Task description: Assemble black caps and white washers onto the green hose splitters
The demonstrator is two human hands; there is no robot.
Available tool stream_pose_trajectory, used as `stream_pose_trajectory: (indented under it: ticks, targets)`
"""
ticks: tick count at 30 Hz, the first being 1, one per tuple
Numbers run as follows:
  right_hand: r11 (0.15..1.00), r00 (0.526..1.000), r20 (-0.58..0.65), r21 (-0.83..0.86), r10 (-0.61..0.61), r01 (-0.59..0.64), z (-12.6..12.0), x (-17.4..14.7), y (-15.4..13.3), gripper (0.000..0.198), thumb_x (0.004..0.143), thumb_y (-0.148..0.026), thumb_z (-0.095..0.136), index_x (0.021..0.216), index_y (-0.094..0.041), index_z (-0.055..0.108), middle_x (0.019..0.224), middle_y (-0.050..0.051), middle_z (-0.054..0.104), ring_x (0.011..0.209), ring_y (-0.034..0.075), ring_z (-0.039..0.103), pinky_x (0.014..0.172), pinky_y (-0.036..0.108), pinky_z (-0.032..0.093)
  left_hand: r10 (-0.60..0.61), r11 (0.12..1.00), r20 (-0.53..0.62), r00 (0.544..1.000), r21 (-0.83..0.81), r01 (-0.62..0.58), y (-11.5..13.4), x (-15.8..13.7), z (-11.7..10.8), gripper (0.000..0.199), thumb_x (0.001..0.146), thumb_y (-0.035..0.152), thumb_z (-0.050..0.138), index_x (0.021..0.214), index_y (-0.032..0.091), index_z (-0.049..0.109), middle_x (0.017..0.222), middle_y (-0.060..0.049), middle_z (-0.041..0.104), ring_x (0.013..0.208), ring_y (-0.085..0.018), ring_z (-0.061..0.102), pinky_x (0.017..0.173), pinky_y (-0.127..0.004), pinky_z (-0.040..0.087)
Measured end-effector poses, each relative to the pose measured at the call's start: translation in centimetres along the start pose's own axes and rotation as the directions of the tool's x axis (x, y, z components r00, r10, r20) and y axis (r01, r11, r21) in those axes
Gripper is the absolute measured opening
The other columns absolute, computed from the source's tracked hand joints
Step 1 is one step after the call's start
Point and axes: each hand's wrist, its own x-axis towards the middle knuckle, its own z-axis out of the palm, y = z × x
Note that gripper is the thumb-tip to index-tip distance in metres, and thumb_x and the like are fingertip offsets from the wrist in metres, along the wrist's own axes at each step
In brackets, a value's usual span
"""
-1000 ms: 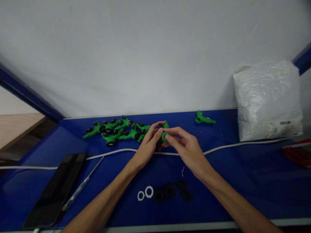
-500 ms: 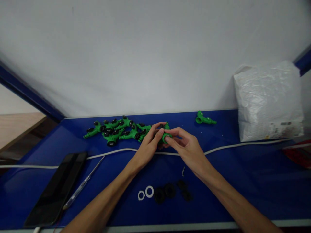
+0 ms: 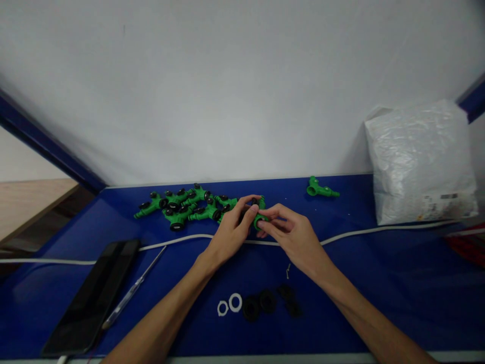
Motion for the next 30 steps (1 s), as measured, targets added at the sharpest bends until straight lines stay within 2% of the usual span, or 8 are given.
stream_pose_trajectory:
  ticks: [9, 21, 25, 28, 30]
  targets:
    - [1.000, 0.993, 0.114, -0.014, 0.017, -0.015, -0.6, -0.2, -0.3, 0.019, 0.087, -0.038, 0.073, 0.092, -0.021, 0.067, 0.085, 0.000, 0.071, 0.076, 0.017, 0.076, 0.077, 0.033, 0.062, 0.008, 0.981, -0.045, 0.999, 0.193, 0.001, 0.4, 0.2, -0.6, 0.046, 0.098, 0.056, 0.054, 0.124, 0.024, 0.074, 0.078, -0.001, 0.072, 0.062, -0.014, 0.058, 0.058, -0.024, 0.039]
    - [0.997, 0.997, 0.076, -0.080, -0.012, 0.018, -0.4, -0.2, 0.2, 0.012, 0.089, -0.033, 0.067, 0.089, -0.023, 0.062, 0.075, -0.002, 0.068, 0.071, 0.016, 0.072, 0.075, 0.033, 0.057, 0.046, 0.974, -0.065, 0.997, 0.223, -0.030, 0.6, 0.2, -0.4, 0.044, 0.099, 0.054, 0.054, 0.123, 0.024, 0.075, 0.080, -0.001, 0.073, 0.068, -0.015, 0.060, 0.066, -0.025, 0.041]
    - [0.996, 0.997, 0.058, -0.076, -0.045, 0.049, -0.3, -0.4, 0.0, 0.012, 0.090, -0.034, 0.068, 0.088, -0.022, 0.065, 0.078, -0.002, 0.068, 0.069, 0.015, 0.071, 0.075, 0.033, 0.057, 0.017, 0.990, -0.076, 0.997, 0.142, -0.006, 0.4, 0.2, -0.2, 0.046, 0.097, 0.055, 0.055, 0.123, 0.023, 0.075, 0.077, -0.001, 0.071, 0.063, -0.014, 0.056, 0.059, -0.024, 0.039]
    - [0.997, 0.997, 0.050, -0.056, -0.058, 0.060, -0.2, -0.4, -0.5, 0.016, 0.091, -0.037, 0.070, 0.098, -0.022, 0.071, 0.082, -0.001, 0.070, 0.071, 0.015, 0.071, 0.075, 0.032, 0.058, -0.109, 0.992, -0.047, 0.993, -0.071, 0.106, 0.1, 0.4, 0.1, 0.051, 0.094, 0.059, 0.057, 0.123, 0.020, 0.074, 0.073, 0.000, 0.066, 0.051, -0.011, 0.049, 0.048, -0.023, 0.034]
    - [0.998, 0.996, 0.065, -0.033, -0.055, 0.058, -0.2, -0.4, -0.8, 0.023, 0.089, -0.038, 0.073, 0.106, -0.023, 0.074, 0.082, -0.001, 0.071, 0.073, 0.015, 0.071, 0.076, 0.032, 0.058, -0.194, 0.951, 0.004, 0.981, -0.246, 0.189, -0.1, 0.6, 0.3, 0.054, 0.093, 0.062, 0.057, 0.120, 0.018, 0.073, 0.070, 0.001, 0.060, 0.045, -0.009, 0.046, 0.042, -0.022, 0.031]
